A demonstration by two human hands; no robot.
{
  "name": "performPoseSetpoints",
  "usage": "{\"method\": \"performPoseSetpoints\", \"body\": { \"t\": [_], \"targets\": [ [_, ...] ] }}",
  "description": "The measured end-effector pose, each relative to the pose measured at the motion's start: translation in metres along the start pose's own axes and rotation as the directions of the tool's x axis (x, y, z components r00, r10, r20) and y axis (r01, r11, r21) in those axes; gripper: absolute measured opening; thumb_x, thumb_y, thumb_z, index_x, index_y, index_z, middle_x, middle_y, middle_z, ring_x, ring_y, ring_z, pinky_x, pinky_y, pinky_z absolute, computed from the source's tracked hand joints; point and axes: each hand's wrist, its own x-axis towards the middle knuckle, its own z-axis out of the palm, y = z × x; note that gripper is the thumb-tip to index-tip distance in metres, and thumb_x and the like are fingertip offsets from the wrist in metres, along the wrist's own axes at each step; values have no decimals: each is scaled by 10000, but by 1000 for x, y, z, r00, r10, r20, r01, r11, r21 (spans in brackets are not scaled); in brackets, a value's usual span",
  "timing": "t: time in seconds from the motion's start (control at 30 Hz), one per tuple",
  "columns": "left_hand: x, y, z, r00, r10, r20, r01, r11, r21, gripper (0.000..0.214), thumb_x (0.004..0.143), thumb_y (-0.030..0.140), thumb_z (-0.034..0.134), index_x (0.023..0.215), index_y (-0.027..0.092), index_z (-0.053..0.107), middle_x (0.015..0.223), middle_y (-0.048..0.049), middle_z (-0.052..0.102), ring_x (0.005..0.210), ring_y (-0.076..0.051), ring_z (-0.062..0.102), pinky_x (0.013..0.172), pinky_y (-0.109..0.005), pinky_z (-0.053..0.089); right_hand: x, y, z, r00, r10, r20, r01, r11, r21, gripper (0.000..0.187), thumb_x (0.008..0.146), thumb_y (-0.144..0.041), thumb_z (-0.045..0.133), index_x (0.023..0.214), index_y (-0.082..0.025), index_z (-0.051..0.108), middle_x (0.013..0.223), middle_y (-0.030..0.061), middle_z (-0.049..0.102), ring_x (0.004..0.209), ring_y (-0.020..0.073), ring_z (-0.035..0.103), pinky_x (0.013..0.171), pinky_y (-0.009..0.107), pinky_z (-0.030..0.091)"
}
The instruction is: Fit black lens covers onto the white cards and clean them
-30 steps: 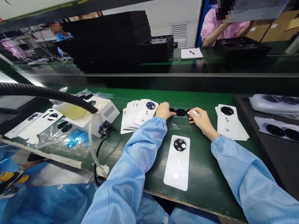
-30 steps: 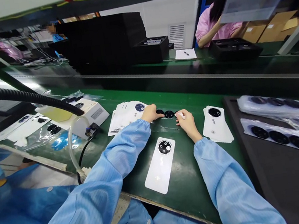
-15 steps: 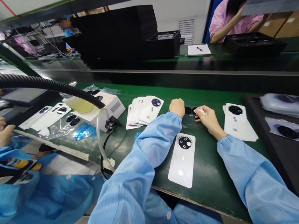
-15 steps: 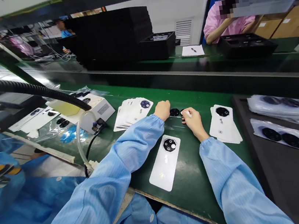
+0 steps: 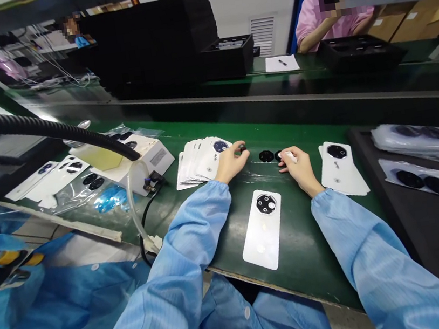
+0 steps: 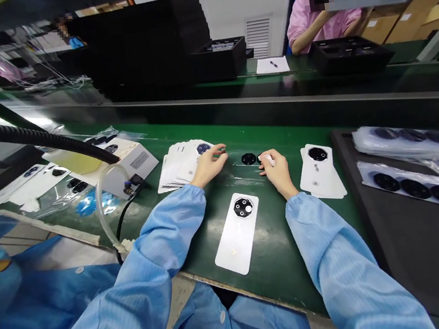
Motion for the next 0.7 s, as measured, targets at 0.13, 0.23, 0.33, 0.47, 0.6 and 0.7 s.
{"method": "performPoseSetpoints", "body": {
  "t": [0.13,0.23,0.33,0.47,0.6,0.7],
  "targets": [
    [-18,-12,-16,994,11,105,31,918,-395,408,962,249,374,1362,178,416,1219,-111,615,1047,-174,643,917,-355,523,-23,-17,-1,989,-129,-71,128,992,-19,208,946,-356,528,1016,-163,564,863,15,592,754,146,623,603,271,554],
    [-30,-15,-22,982,31,186,90,790,-606,456,916,257,393,1368,197,406,1248,-101,612,1117,-187,625,1000,-348,481,-56,-27,-4,986,-167,21,168,982,-82,183,928,-371,532,941,-194,576,850,16,596,732,161,647,559,266,550],
    [-37,-15,-26,969,35,243,161,657,-737,495,893,298,418,1376,194,395,1207,-95,645,1166,-196,601,1054,-335,443,-90,-32,-10,972,-196,128,217,960,-179,129,926,-313,536,890,-206,599,899,28,613,780,177,648,634,298,535],
    [-40,-13,-29,954,26,299,239,538,-809,480,924,373,442,1361,174,411,1190,-115,652,1184,-197,591,1066,-297,433,-110,-32,-16,946,-237,223,298,905,-303,93,926,-222,533,893,-217,620,857,22,618,804,184,599,730,336,453],
    [-48,-13,-24,949,83,304,197,598,-777,392,943,378,492,1307,235,469,1196,-86,638,1147,-198,612,999,-328,496,-104,-31,-15,925,-255,283,345,877,-336,105,933,-175,514,925,-210,613,879,24,619,810,174,592,724,318,432],
    [-62,-12,-16,942,208,264,-11,804,-594,368,915,324,555,1271,235,530,1222,-83,599,1107,-204,618,928,-365,544,-99,-32,-12,917,-265,299,359,875,-323,106,928,-157,526,922,-209,618,880,21,625,820,169,600,730,306,443]
  ]
}}
